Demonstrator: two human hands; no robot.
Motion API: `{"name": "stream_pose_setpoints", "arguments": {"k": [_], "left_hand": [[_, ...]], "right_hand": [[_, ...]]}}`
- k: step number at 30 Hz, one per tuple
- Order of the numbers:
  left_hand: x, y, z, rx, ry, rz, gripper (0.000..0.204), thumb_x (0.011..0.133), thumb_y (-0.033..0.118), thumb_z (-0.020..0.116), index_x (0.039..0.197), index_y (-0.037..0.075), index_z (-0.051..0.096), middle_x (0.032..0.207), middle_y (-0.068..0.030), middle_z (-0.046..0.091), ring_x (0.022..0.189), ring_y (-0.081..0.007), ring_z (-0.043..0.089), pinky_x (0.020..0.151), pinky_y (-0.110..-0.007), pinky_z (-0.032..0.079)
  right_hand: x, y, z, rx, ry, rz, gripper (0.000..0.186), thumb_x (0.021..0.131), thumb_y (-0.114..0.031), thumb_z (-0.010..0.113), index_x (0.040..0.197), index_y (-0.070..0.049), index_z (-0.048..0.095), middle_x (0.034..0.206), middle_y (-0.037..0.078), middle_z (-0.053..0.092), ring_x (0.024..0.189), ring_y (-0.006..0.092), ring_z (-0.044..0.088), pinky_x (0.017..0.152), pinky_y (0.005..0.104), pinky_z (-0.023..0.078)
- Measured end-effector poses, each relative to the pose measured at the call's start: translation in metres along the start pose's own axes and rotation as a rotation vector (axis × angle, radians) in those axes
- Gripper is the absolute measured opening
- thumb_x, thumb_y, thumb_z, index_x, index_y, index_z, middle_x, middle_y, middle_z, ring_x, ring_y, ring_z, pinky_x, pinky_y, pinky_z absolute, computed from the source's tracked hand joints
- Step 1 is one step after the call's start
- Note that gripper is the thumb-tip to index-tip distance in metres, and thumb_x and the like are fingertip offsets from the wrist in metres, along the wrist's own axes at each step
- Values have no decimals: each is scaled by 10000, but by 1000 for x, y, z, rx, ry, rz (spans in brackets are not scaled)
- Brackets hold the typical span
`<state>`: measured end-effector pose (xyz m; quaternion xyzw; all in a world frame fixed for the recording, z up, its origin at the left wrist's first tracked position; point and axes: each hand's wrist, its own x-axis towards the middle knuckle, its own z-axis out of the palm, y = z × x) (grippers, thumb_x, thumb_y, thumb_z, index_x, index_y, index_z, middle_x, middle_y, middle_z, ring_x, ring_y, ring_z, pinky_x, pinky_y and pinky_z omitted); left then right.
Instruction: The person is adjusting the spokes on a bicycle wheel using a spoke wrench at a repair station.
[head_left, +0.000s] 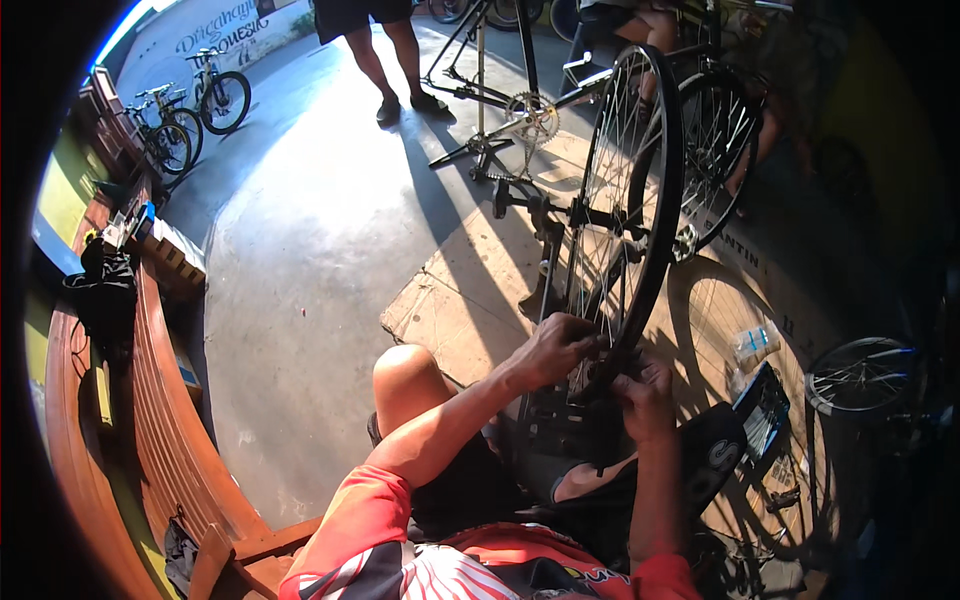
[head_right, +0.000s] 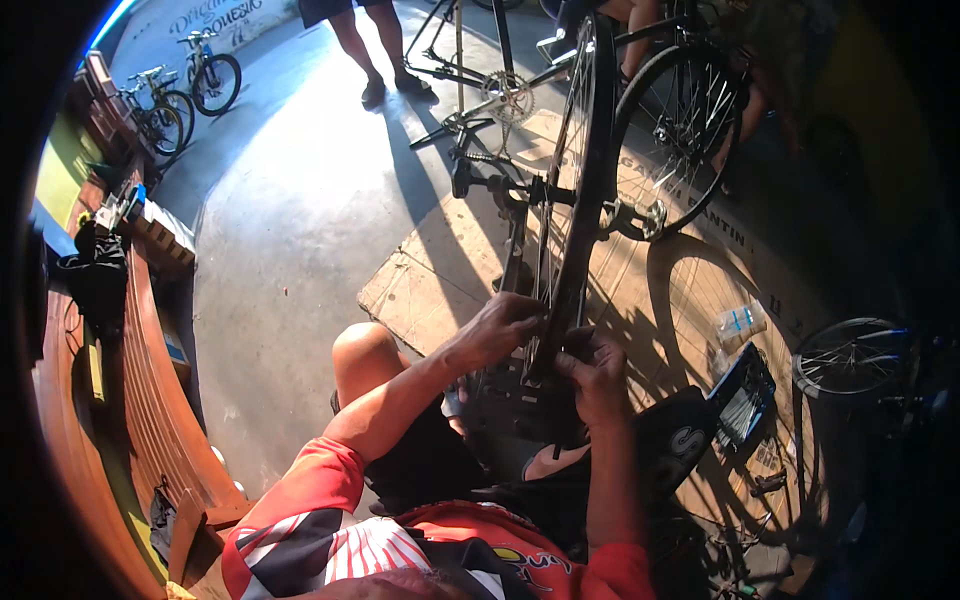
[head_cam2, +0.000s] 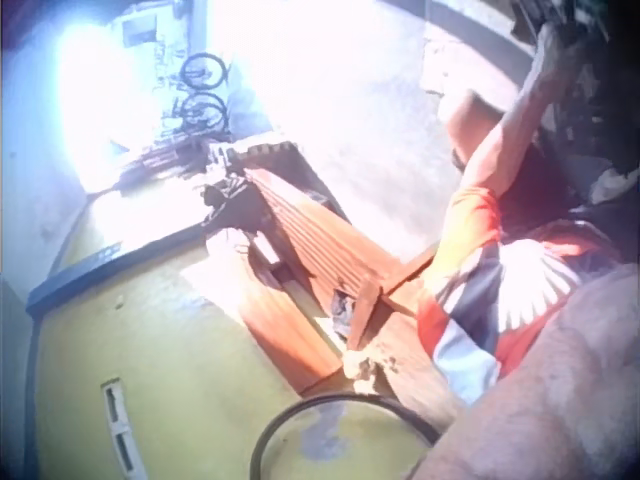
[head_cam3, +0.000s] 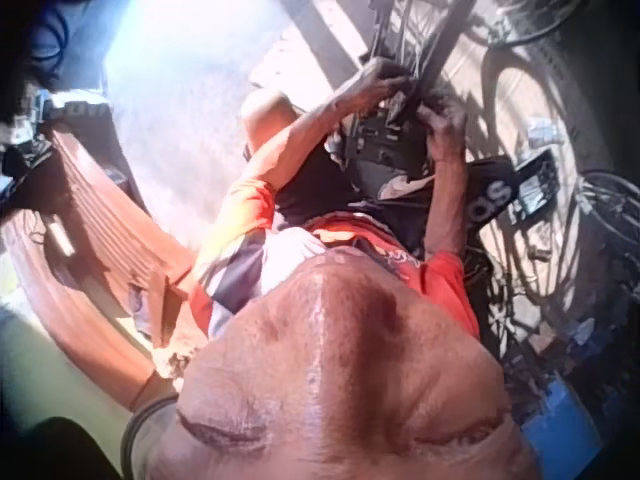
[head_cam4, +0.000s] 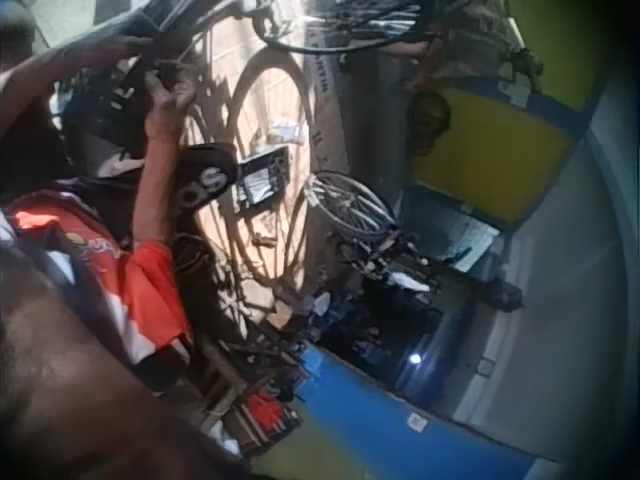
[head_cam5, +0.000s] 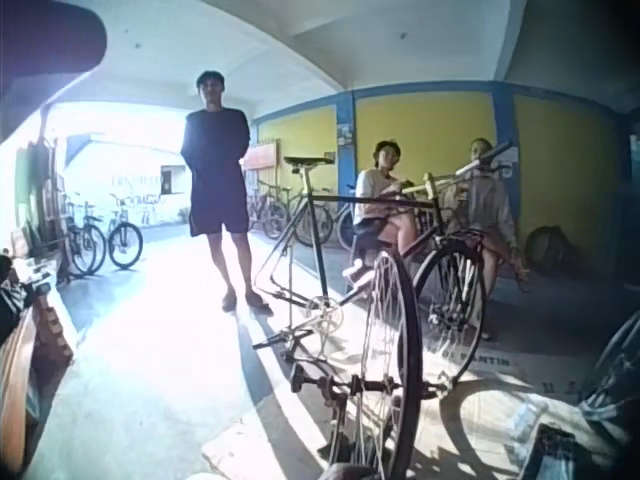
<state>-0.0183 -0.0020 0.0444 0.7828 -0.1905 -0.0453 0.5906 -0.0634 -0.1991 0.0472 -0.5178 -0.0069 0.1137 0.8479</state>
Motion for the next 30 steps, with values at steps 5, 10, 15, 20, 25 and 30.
{"name": "stream_pose_setpoints", "arguments": {"k": [5, 10, 15, 20, 25, 30], "left_hand": [[-13, -14, 10, 14, -41, 2, 268, 910, 200, 590, 900, -40, 709, 738, -175, 681, 667, -251, 680, 630, -385, 534], [-12, -38, 7, 233, -94, 211, 237, 904, 194, 586, 895, -25, 676, 755, -150, 666, 649, -202, 655, 597, -360, 518], [-6, -49, 11, 190, -127, 108, 258, 932, 199, 579, 847, -36, 643, 713, -110, 637, 631, -148, 629, 563, -325, 500], [-12, -44, 12, -227, -115, -99, 278, 966, 239, 573, 921, -23, 655, 726, -26, 601, 648, -86, 595, 541, -287, 476], [-6, -48, 4, -113, -229, -96, 293, 947, 246, 599, 1006, -36, 654, 796, -43, 631, 670, -104, 606, 568, -288, 496], [-12, -23, -4, -245, -287, -213, 340, 943, 269, 634, 1105, -30, 649, 880, -48, 661, 758, -124, 632, 632, -302, 518]], "right_hand": [[-1, 22, -4, -12, -16, -15, 274, 788, 104, 680, 1039, 14, 616, 944, 101, 709, 828, 182, 705, 757, 325, 594], [7, 35, -10, -317, 32, -129, 233, 759, 35, 759, 963, -6, 652, 900, 45, 697, 781, 105, 643, 722, 278, 522], [12, 35, -4, -506, 107, -220, 213, 719, -64, 829, 825, -8, 653, 784, 16, 682, 733, 83, 623, 663, 272, 498], [17, 40, -4, -462, 72, -243, 234, 711, -93, 845, 806, -13, 647, 760, 5, 666, 707, 68, 600, 626, 267, 483], [24, 40, -7, -539, 57, -258, 219, 724, -87, 834, 799, -8, 643, 759, 1, 664, 712, 53, 590, 628, 251, 478], [20, 24, -5, -496, -19, -179, 171, 755, -48, 786, 863, -7, 659, 790, 16, 688, 725, 58, 621, 654, 250, 503]]}}
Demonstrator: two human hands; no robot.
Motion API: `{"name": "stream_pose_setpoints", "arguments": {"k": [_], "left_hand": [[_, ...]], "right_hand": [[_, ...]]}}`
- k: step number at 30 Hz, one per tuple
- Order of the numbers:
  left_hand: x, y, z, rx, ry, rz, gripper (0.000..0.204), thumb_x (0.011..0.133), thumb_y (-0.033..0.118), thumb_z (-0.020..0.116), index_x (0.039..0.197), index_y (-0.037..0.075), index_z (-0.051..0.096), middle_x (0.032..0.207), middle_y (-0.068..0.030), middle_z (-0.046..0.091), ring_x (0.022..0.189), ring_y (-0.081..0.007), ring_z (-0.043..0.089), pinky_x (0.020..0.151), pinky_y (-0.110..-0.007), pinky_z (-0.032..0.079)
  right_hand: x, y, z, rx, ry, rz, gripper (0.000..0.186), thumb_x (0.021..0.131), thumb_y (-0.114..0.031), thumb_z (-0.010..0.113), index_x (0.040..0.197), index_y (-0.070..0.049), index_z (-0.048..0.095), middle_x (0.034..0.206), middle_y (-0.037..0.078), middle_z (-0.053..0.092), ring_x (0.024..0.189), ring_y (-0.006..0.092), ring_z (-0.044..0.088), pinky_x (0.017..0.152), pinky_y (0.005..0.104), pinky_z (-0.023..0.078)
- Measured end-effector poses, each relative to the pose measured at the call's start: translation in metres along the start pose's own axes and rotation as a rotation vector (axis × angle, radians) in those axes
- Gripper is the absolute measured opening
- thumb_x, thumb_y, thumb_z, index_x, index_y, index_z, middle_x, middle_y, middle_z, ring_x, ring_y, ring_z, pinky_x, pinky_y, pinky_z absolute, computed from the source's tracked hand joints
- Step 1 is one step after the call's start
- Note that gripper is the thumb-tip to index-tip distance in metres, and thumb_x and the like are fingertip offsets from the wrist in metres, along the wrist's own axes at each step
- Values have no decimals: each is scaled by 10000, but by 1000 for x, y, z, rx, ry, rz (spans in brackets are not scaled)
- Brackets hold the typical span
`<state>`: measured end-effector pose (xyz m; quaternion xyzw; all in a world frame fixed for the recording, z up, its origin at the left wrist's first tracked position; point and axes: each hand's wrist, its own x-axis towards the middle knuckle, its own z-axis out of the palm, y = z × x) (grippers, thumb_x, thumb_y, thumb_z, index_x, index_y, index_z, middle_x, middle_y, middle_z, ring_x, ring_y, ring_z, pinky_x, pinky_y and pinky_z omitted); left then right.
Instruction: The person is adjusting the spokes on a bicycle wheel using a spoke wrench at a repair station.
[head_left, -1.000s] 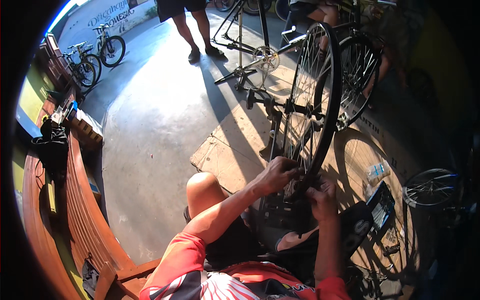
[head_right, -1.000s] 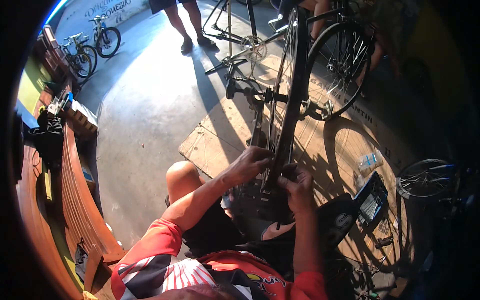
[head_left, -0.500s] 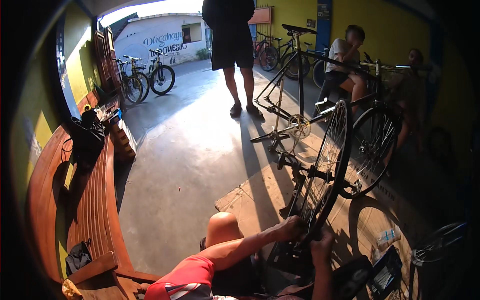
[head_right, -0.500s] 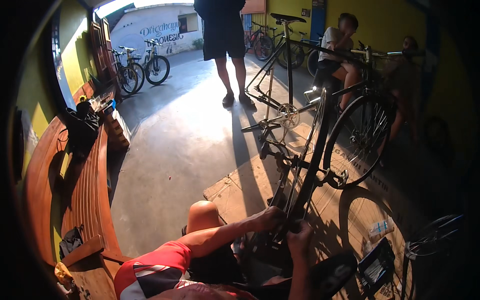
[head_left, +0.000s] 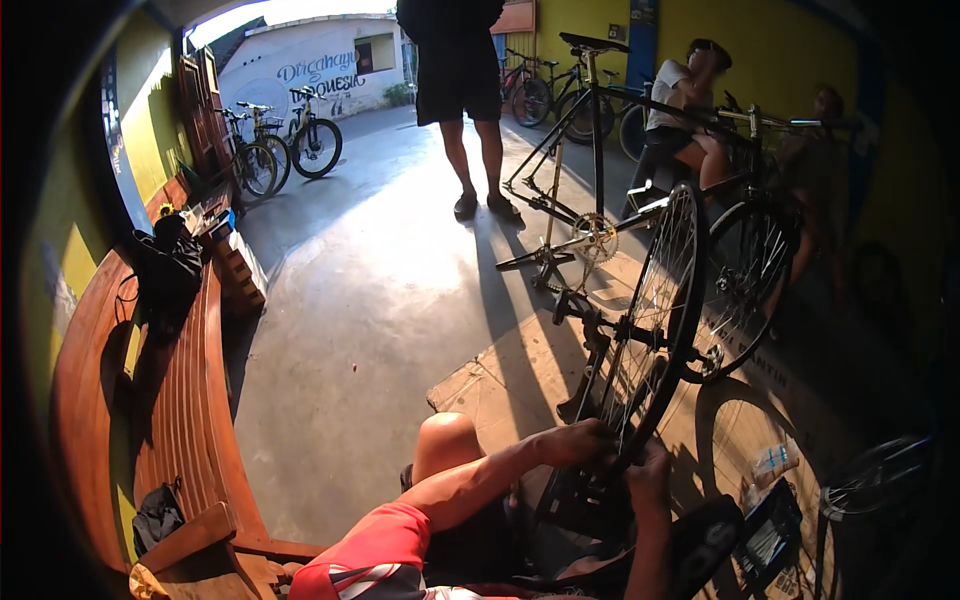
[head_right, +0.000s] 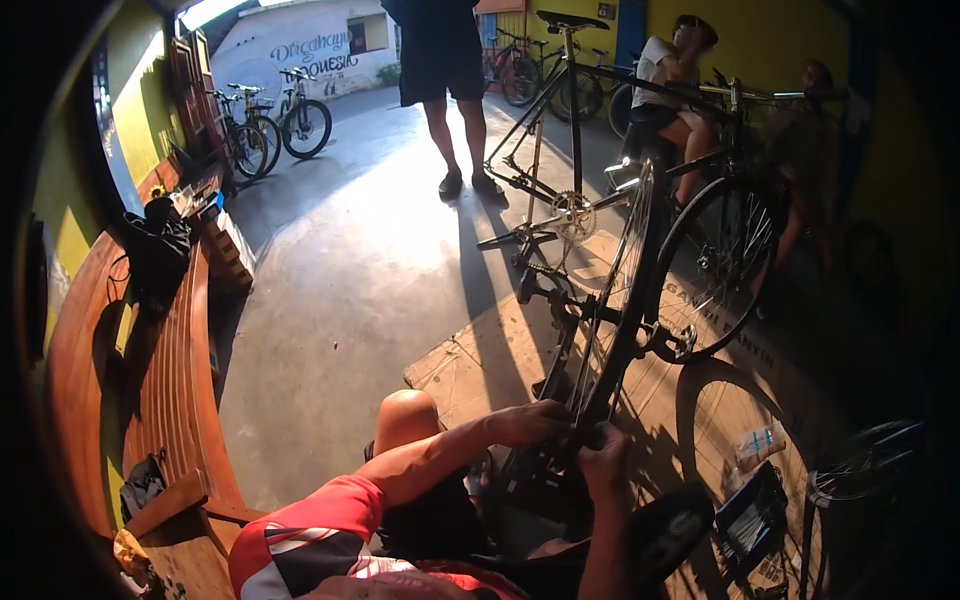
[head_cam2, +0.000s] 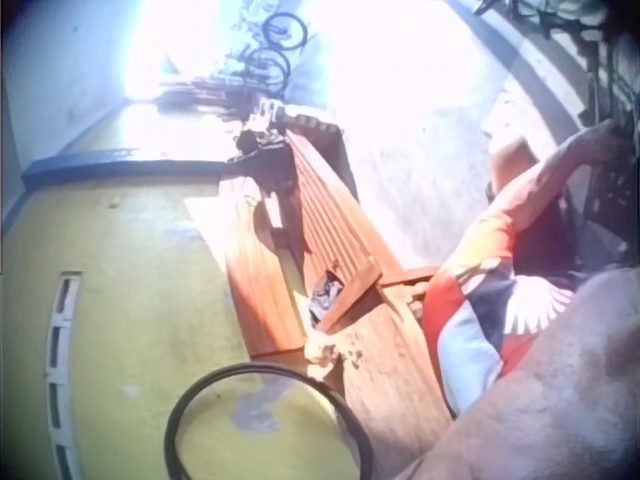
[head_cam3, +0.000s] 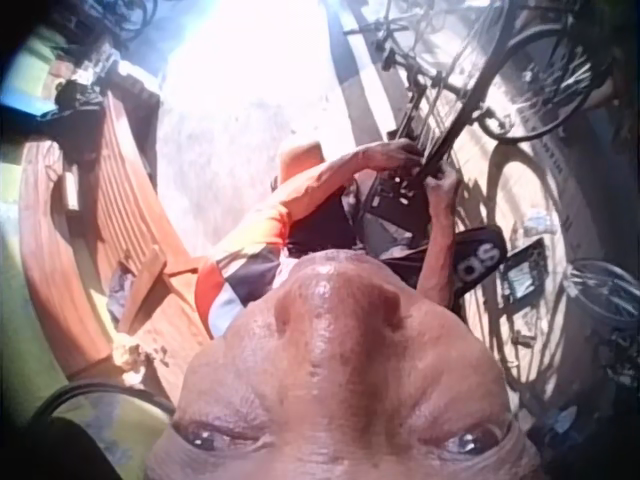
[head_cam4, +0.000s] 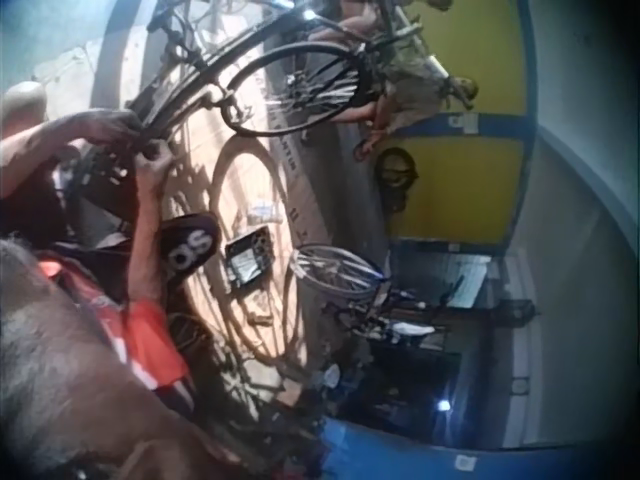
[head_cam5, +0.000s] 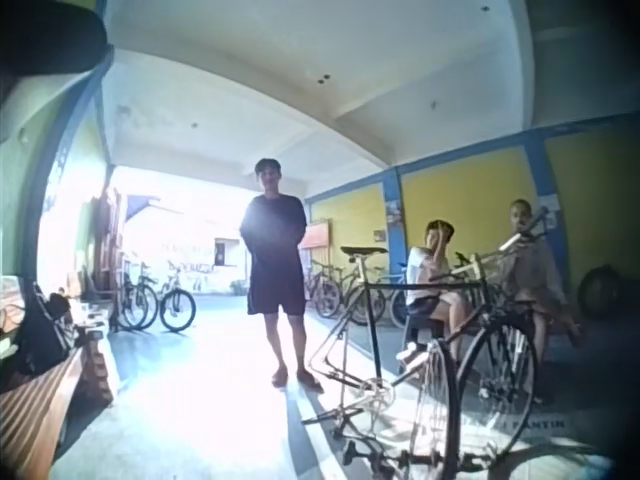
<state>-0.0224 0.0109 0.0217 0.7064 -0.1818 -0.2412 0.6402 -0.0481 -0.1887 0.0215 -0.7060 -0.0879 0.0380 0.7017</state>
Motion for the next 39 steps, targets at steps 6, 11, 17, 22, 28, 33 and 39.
{"name": "stream_pose_setpoints", "arguments": {"k": [6, 11, 17, 22, 28, 33, 39], "left_hand": [[-4, -8, 13, -339, 257, -43, 256, 956, 232, 668, 1054, -4, 670, 847, -11, 649, 723, -80, 598, 597, -272, 495], [7, -19, 2, -208, -68, -35, 478, 895, 292, 731, 1235, -23, 615, 1035, -64, 665, 954, -186, 671, 761, -314, 551], [18, -2, 22, 458, 155, -98, 371, 821, 289, 724, 1037, -10, 686, 750, -96, 673, 745, -221, 702, 637, -356, 548], [13, -3, 5, 498, 300, 84, 326, 816, 155, 681, 1095, -8, 640, 870, -192, 671, 761, -317, 695, 707, -426, 550], [6, 77, 18, 473, 700, 647, 575, 846, -5, 576, 1414, 7, 489, 1394, -261, 531, 1050, -408, 646, 926, -475, 509], [1, 62, 29, 390, 572, 732, 510, 814, -92, 522, 1311, -5, 598, 1348, -231, 602, 1169, -381, 652, 993, -390, 509], [24, -16, 20, 601, 804, 297, 217, 841, 29, 549, 969, 19, 724, 826, -171, 720, 782, -293, 720, 723, -378, 544]], "right_hand": [[-6, -1, -4, 223, -47, 91, 185, 761, 44, 704, 928, -28, 671, 866, 43, 714, 759, 107, 674, 719, 278, 544], [-7, 18, -13, 327, -68, 158, 281, 765, 38, 691, 1036, -12, 638, 967, 47, 700, 854, 128, 671, 778, 292, 546], [-12, 44, -27, 274, -81, 97, 404, 761, -51, 679, 1160, -3, 637, 977, 52, 713, 824, 142, 691, 753, 301, 571], [0, 34, -14, 430, -67, 205, 255, 777, 55, 688, 1021, -7, 649, 916, 64, 712, 785, 144, 693, 697, 294, 575], [3, 37, -7, 144, 348, 116, 171, 807, 40, 719, 955, 2, 642, 867, 84, 704, 671, 136, 685, 564, 266, 562], [3, 47, -2, 182, 423, 45, 135, 830, 18, 710, 939, 8, 630, 831, 69, 698, 626, 112, 670, 515, 244, 541], [12, 75, -7, 90, 472, -104, 144, 833, -35, 727, 944, -8, 638, 826, 32, 684, 706, 90, 627, 638, 262, 514]]}}
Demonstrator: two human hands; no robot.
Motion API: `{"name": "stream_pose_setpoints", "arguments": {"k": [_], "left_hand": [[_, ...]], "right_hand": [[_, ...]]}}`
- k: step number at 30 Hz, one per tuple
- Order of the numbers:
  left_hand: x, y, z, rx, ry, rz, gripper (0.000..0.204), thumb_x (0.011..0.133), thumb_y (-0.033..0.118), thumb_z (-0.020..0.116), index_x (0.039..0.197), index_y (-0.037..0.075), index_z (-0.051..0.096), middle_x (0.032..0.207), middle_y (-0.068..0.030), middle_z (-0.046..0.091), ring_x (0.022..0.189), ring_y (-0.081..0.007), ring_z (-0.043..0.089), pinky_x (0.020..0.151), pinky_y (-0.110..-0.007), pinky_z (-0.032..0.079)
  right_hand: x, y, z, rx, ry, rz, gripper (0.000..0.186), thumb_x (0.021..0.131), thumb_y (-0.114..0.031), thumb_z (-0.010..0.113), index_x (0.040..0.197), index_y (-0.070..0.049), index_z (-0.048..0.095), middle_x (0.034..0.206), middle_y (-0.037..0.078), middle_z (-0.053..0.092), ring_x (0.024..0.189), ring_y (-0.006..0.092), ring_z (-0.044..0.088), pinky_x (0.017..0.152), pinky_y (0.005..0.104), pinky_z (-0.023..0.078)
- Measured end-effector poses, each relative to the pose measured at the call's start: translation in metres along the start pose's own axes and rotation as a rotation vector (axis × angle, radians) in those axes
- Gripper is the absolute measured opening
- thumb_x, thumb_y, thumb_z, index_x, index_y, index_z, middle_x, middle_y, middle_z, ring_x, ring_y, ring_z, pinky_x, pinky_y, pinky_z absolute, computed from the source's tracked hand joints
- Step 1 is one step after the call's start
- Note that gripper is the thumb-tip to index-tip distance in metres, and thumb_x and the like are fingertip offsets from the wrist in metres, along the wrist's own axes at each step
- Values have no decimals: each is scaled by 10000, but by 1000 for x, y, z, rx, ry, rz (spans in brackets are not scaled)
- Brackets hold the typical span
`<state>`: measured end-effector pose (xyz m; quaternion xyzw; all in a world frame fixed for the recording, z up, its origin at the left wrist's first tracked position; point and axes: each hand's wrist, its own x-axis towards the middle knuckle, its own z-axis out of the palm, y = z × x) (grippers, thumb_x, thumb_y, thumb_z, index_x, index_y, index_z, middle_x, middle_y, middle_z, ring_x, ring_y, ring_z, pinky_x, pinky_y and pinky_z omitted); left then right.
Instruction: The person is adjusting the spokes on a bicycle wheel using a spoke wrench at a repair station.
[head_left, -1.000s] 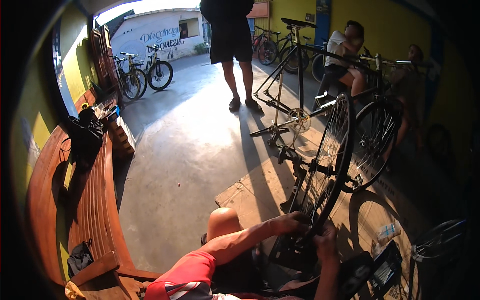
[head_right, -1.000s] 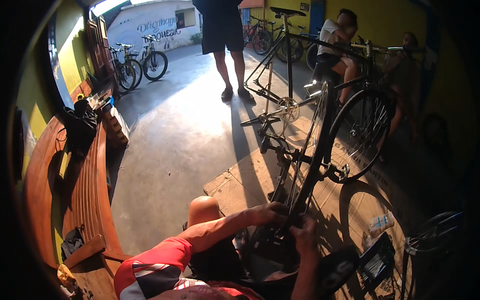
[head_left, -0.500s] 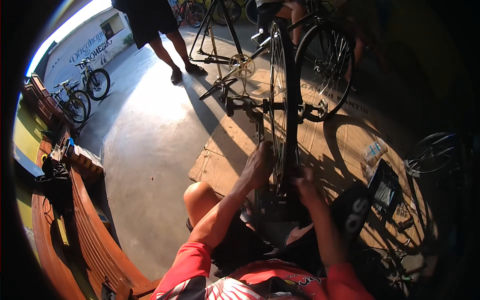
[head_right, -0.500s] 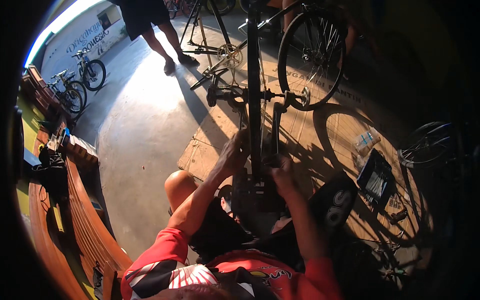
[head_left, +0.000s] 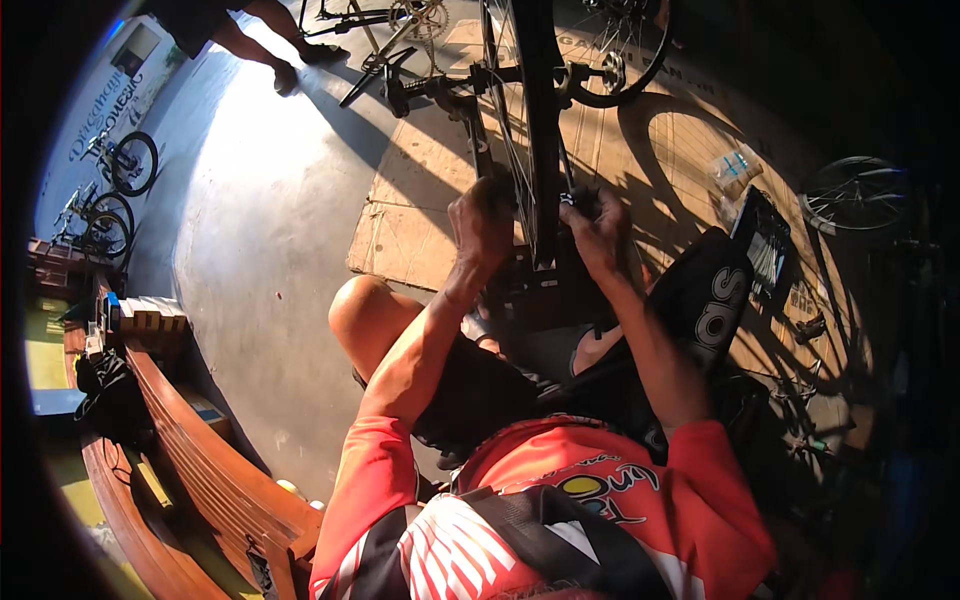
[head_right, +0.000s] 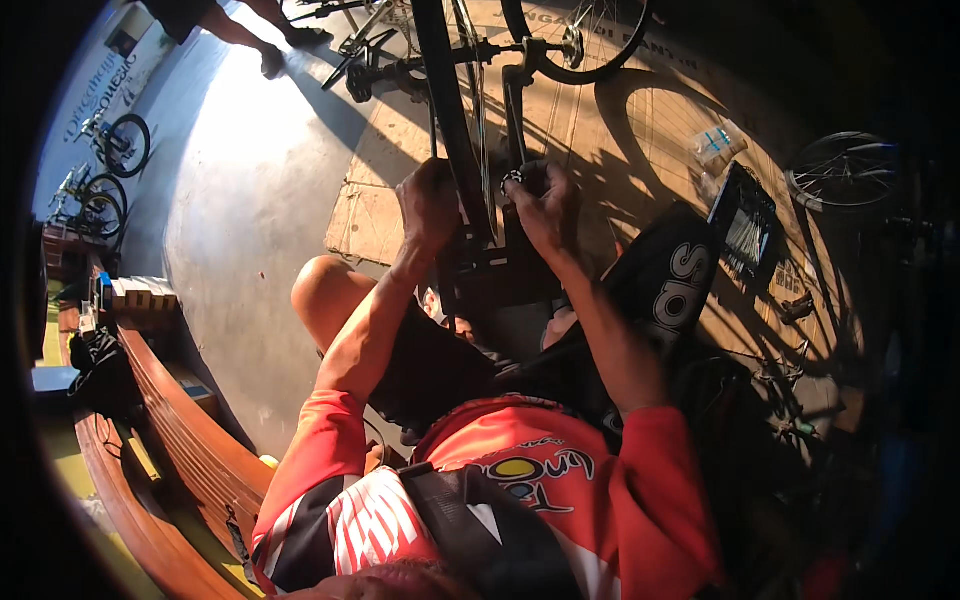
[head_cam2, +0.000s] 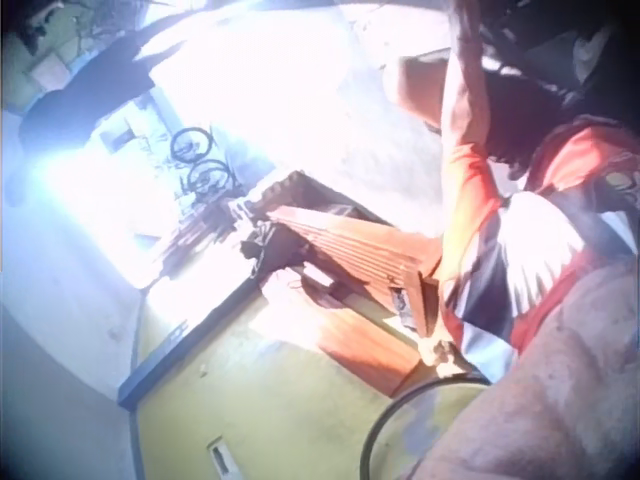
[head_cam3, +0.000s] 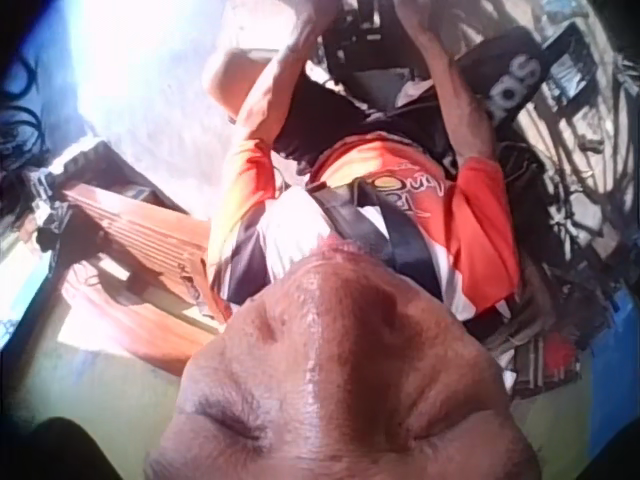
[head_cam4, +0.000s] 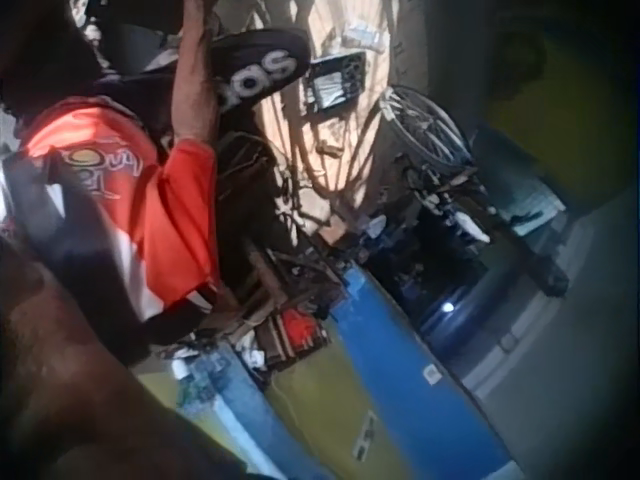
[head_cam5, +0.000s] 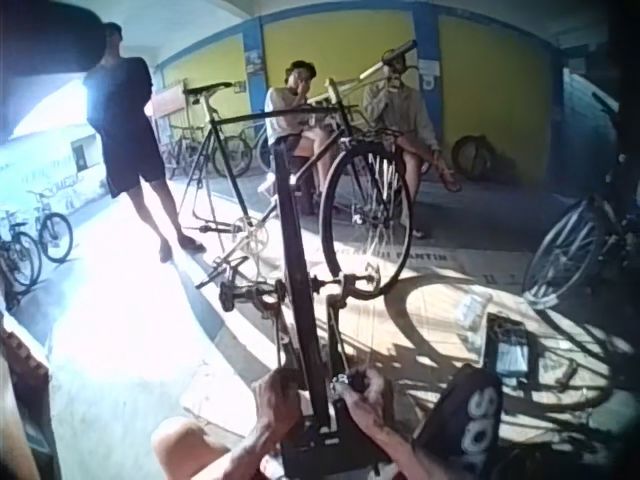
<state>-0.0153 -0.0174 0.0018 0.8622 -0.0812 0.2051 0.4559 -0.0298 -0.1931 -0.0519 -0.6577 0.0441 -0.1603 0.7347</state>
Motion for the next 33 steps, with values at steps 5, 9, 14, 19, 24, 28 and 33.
{"name": "stream_pose_setpoints", "arguments": {"k": [5, 9, 14, 19, 24, 28, 33], "left_hand": [[13, -8, -2, -29, 190, 151, 220, 796, 9, 587, 1006, 33, 650, 926, -168, 715, 860, -348, 703, 769, -428, 536], [4, -11, 4, 13, 115, 63, 194, 805, 63, 603, 993, 31, 639, 908, -171, 706, 855, -354, 692, 745, -442, 520], [-4, -9, 10, -8, 73, 17, 183, 857, 141, 617, 1001, 30, 638, 886, -195, 692, 844, -388, 679, 723, -474, 505], [-7, -5, 13, -23, -1, -34, 140, 895, 109, 549, 998, 36, 609, 872, -233, 676, 879, -466, 644, 752, -541, 487], [-7, -5, 17, -13, -13, -53, 149, 885, 97, 542, 1002, 28, 603, 882, -244, 671, 891, -476, 636, 764, -550, 481], [-8, -13, 19, 3, -7, -44, 159, 869, 79, 545, 1007, 15, 591, 896, -252, 656, 905, -479, 622, 790, -549, 476], [-9, -16, 22, -60, -33, -56, 160, 852, 45, 547, 1002, 3, 577, 902, -252, 641, 918, -476, 615, 801, -541, 478]], "right_hand": [[-5, 10, -2, -130, 46, 33, 169, 802, -87, 758, 914, -12, 656, 805, 47, 692, 755, 119, 634, 693, 305, 511], [-5, 2, -6, -188, 45, 49, 185, 788, -112, 771, 885, -1, 659, 789, 68, 697, 731, 137, 642, 683, 307, 515], [-8, -11, -1, -231, 32, 30, 171, 792, -104, 761, 888, 0, 664, 780, 68, 696, 709, 132, 645, 654, 299, 514], [-11, -20, 1, -155, 18, 66, 164, 808, -80, 737, 927, 4, 661, 776, 77, 694, 651, 116, 644, 594, 283, 512], [-10, -15, -1, -227, 25, 39, 135, 828, -55, 702, 940, 5, 655, 796, 72, 704, 641, 111, 648, 565, 280, 514], [-10, -13, 1, -214, 1, -80, 130, 839, -44, 694, 952, 5, 652, 801, 64, 706, 645, 112, 651, 560, 279, 514], [-11, -18, 0, -167, 8, 44, 144, 858, -38, 686, 991, 2, 647, 817, 66, 706, 645, 113, 648, 543, 285, 527]]}}
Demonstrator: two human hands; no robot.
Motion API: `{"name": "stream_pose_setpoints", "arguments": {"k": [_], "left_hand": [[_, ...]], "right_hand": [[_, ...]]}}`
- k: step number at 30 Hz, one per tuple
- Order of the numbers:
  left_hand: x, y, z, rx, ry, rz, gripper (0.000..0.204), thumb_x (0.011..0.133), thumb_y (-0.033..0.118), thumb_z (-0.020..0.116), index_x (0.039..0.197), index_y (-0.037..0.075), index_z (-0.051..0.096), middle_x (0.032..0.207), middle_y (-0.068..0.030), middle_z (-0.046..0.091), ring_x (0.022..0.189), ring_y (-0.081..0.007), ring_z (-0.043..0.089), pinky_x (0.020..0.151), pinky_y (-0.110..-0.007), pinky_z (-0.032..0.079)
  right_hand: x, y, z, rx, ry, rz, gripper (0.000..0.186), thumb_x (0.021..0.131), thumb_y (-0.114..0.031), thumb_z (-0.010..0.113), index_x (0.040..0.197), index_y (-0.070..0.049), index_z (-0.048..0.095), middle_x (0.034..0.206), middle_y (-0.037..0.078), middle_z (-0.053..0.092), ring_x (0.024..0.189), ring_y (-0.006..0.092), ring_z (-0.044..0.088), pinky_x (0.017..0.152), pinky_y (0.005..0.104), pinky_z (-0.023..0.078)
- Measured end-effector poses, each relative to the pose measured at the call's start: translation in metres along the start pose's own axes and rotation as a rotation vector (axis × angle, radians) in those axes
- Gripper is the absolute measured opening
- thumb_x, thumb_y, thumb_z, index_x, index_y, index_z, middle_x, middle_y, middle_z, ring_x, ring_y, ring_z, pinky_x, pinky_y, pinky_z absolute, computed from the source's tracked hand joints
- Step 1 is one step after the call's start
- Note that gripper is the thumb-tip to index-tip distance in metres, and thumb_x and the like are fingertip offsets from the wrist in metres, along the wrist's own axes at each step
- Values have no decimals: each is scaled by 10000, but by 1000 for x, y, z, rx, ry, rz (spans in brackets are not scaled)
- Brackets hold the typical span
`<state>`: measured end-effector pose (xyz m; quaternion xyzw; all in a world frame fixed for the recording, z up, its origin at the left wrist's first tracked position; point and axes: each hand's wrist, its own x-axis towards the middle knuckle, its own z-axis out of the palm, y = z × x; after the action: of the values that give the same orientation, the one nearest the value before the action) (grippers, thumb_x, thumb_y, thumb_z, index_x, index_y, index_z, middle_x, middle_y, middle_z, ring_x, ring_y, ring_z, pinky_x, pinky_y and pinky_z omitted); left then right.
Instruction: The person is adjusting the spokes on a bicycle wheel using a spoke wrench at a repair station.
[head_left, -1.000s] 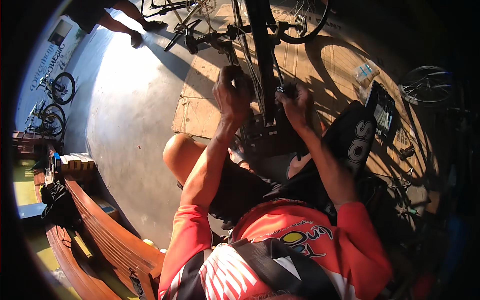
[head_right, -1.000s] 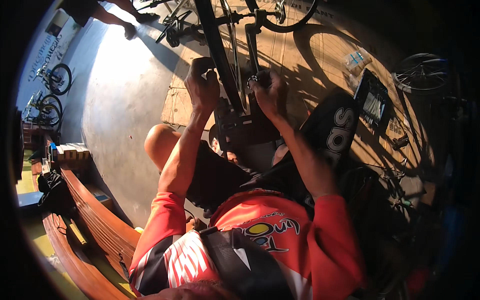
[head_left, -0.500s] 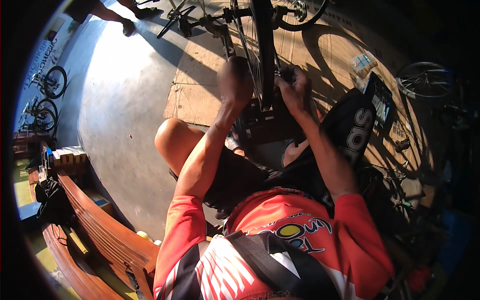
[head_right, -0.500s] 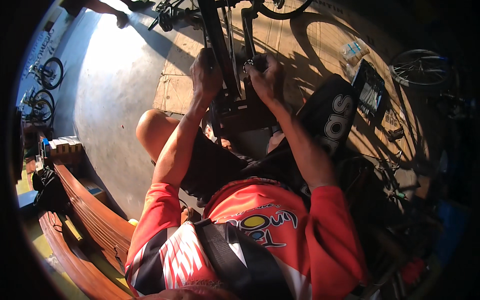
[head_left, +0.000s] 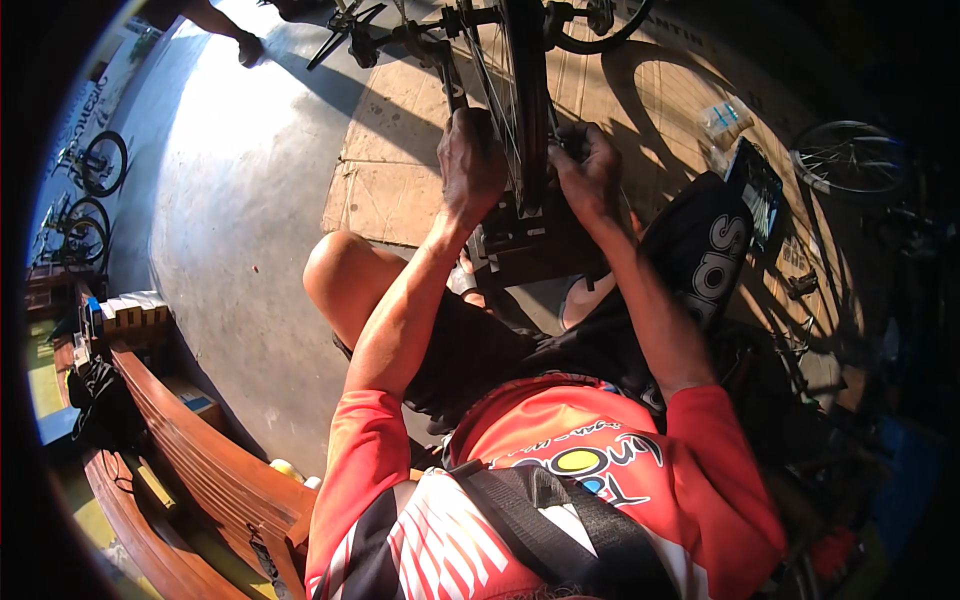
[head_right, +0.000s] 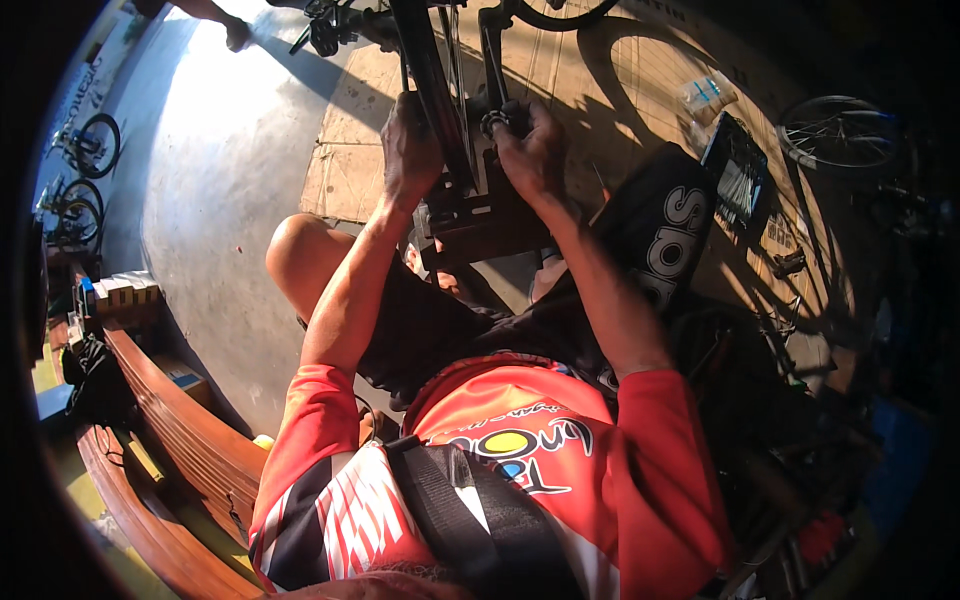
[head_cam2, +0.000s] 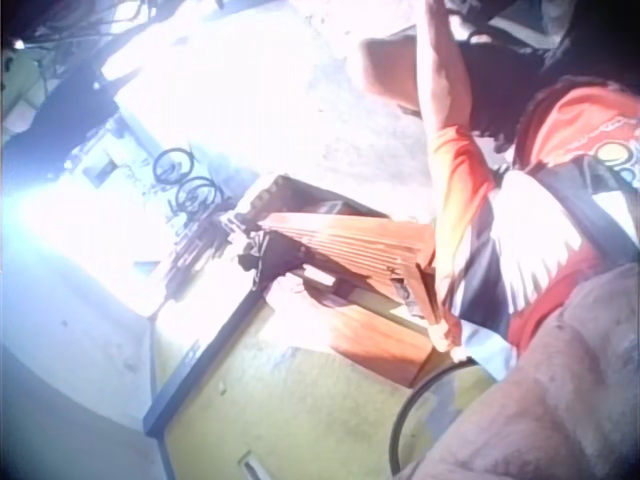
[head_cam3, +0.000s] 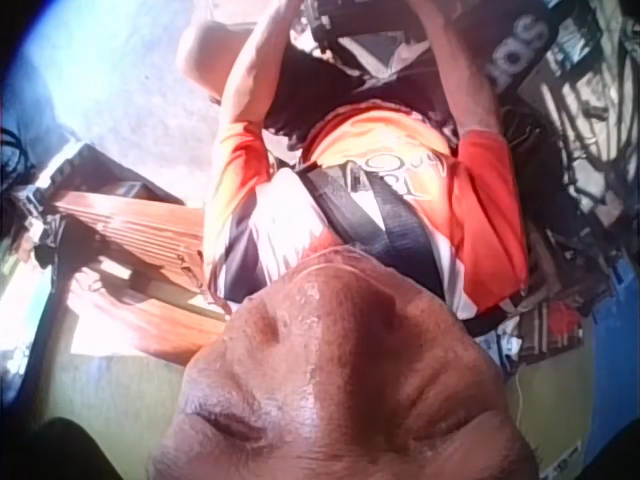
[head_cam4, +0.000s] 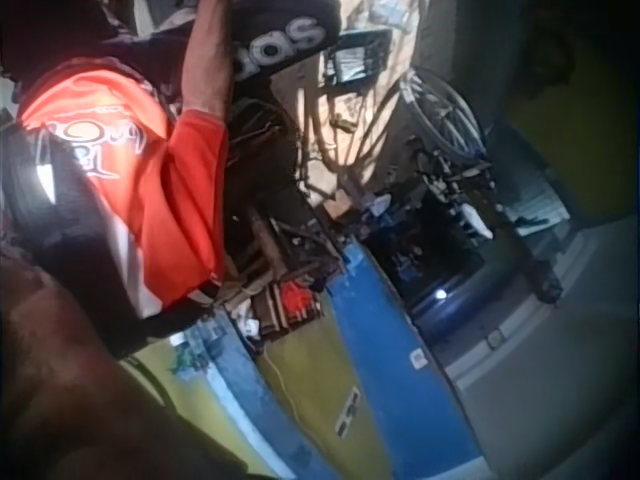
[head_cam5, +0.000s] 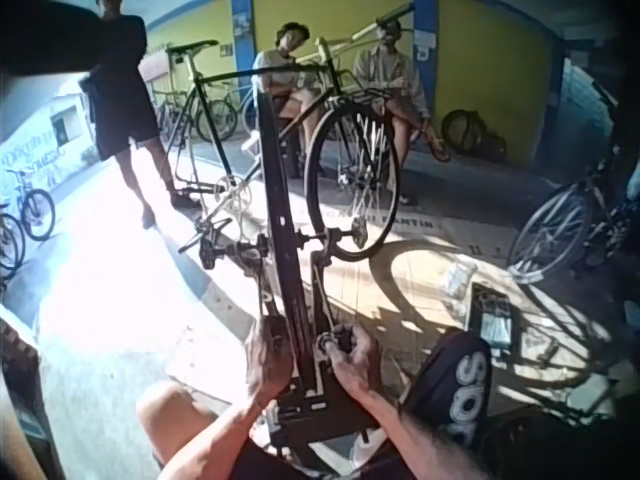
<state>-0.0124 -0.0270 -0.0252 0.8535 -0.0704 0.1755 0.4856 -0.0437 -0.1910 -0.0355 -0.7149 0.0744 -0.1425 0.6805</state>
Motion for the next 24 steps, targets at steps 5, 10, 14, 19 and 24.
{"name": "stream_pose_setpoints", "arguments": {"k": [5, 10, 14, 19, 24], "left_hand": [[0, 3, 0, 5, -21, -65, 204, 808, 3, 589, 1010, 0, 561, 931, -241, 616, 940, -470, 602, 808, -522, 490], [-2, -2, 0, -12, 15, 111, 323, 725, -74, 662, 1020, -6, 548, 982, -210, 599, 902, -431, 622, 784, -483, 516], [-2, -2, -1, -22, 13, 110, 317, 734, -69, 657, 1025, 1, 550, 980, -202, 600, 889, -399, 636, 774, -468, 527], [-3, -2, -1, -47, -42, 16, 279, 803, -28, 633, 1079, -15, 596, 984, -218, 676, 923, -378, 690, 808, -436, 552], [-1, -8, -2, -211, -182, -70, 340, 844, 16, 611, 1179, -44, 602, 1025, -248, 707, 989, -375, 704, 857, -414, 551]], "right_hand": [[1, 4, -2, -17, 3, -14, 155, 848, -53, 692, 986, 2, 648, 817, 67, 703, 656, 114, 646, 542, 291, 533], [4, 14, -2, 2, 11, -57, 172, 825, -88, 691, 968, 1, 655, 812, 74, 702, 645, 114, 637, 561, 296, 525], [5, 12, -2, -99, 12, -95, 164, 832, -61, 680, 978, 3, 642, 784, 50, 670, 616, 98, 626, 537, 264, 530], [2, 2, -3, -69, -28, -48, 176, 842, -11, 672, 1010, 16, 624, 809, 46, 647, 625, 84, 635, 494, 223, 541], [2, 0, -1, -45, -34, -62, 165, 844, -1, 662, 1004, 11, 624, 809, 49, 647, 621, 89, 635, 499, 229, 543]]}}
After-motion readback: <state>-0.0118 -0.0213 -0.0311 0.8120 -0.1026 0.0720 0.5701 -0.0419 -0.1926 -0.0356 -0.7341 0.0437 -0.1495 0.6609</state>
